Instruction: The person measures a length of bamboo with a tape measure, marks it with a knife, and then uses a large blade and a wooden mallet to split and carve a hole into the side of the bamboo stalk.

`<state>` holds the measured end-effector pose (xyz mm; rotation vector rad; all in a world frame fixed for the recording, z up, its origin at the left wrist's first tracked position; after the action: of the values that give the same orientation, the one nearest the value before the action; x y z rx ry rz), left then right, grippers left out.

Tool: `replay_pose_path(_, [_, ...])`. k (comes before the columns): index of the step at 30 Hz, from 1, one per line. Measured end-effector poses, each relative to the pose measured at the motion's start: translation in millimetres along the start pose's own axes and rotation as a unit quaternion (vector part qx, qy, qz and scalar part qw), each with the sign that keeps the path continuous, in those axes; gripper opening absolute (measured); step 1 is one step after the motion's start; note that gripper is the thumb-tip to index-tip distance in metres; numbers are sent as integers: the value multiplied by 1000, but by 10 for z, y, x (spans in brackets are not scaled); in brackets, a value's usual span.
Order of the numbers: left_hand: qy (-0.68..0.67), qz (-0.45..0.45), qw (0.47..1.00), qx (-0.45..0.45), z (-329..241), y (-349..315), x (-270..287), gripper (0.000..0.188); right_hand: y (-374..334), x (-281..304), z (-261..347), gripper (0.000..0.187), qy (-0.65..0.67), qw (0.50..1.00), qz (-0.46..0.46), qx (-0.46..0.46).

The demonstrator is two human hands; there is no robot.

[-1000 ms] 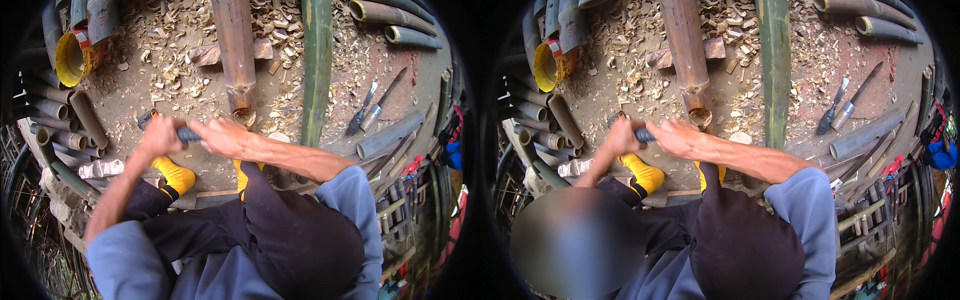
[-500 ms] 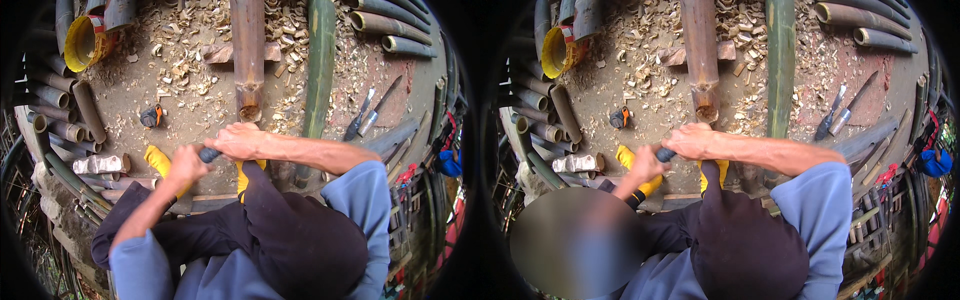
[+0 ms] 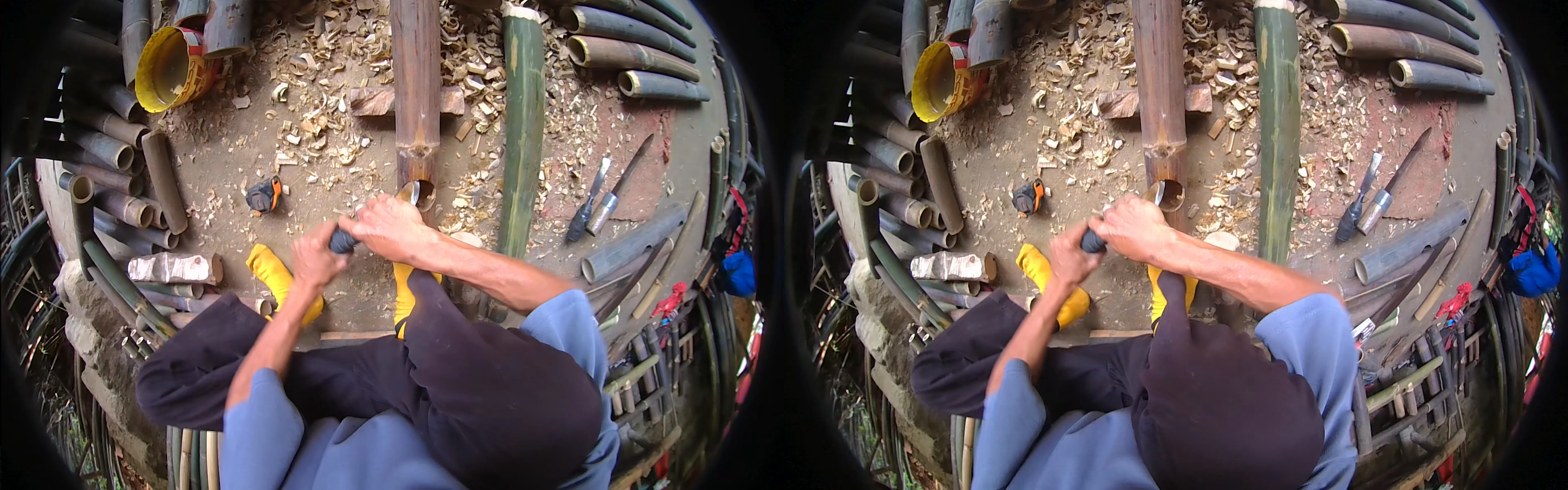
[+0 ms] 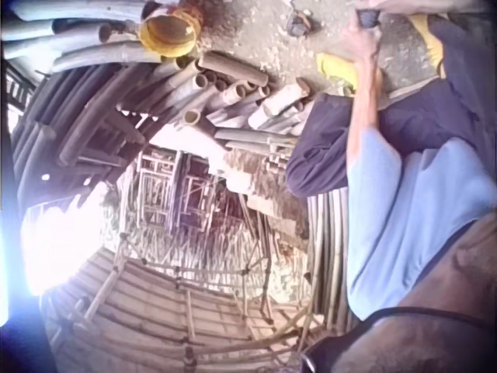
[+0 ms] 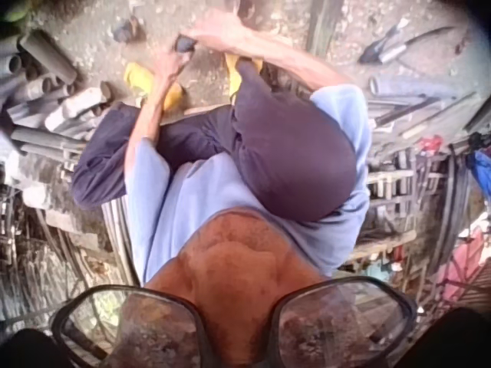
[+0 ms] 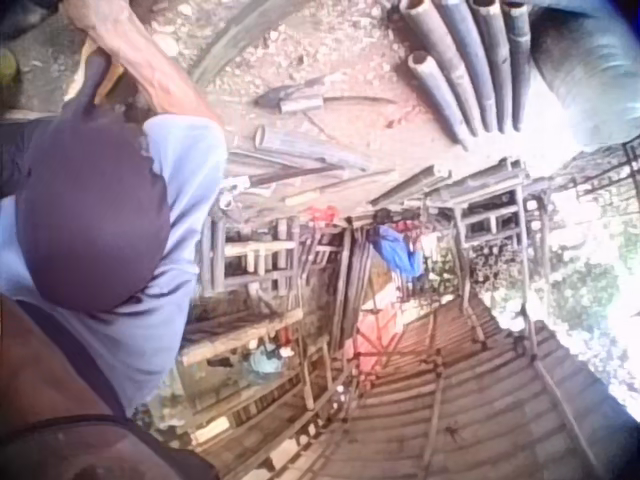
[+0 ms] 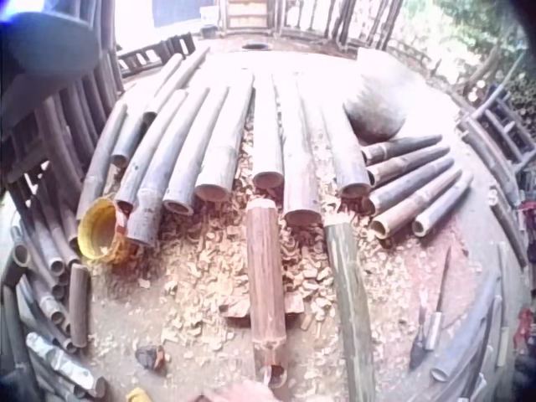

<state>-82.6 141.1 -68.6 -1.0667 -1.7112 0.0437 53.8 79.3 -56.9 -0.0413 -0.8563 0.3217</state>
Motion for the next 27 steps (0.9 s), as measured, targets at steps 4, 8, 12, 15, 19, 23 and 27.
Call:
replay_pose_path(4, [147, 29, 972, -180, -231, 555, 474, 21, 3, 87, -107, 24, 35, 979, -185, -74])
replay_pose_path(8, [287, 86, 897, -326, -1026, 1067, 972, 19, -83, 436, -176, 34, 109, 916, -353, -155])
replay_pose_path(12, [326, 80, 889, -312, -1397, 1141, 931, 9, -195, 478, -301, 31, 196, 877, -411, -151])
replay_pose_path(15, [8, 35, 998, -51, -220, 316, 287, 29, -20, 159, -132, 20, 74, 993, 43, -85])
replay_pose_path(19, [-91, 56, 984, 142, -75, -205, 32, 35, 28, 182, -13, 14, 70, 991, 113, 0])
replay_pose_path(23, [135, 118, 983, -29, -412, 568, 690, 26, 29, 332, -116, 21, 112, 980, -145, -78])
replay_pose_path(27, [110, 62, 990, -69, -419, 526, 647, 22, 43, 243, -121, 32, 161, 978, -53, -123])
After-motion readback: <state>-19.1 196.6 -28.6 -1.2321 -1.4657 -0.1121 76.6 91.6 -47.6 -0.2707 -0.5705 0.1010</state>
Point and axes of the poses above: each hand's wrist, its own y-axis towards the middle knuckle, its own x-axis out of the back of the hand, z = x × y, the point moved 4 cm from there along y, towards the middle knuckle, and after that the axes turned 7 degrees about x, right-handed, at the moved point
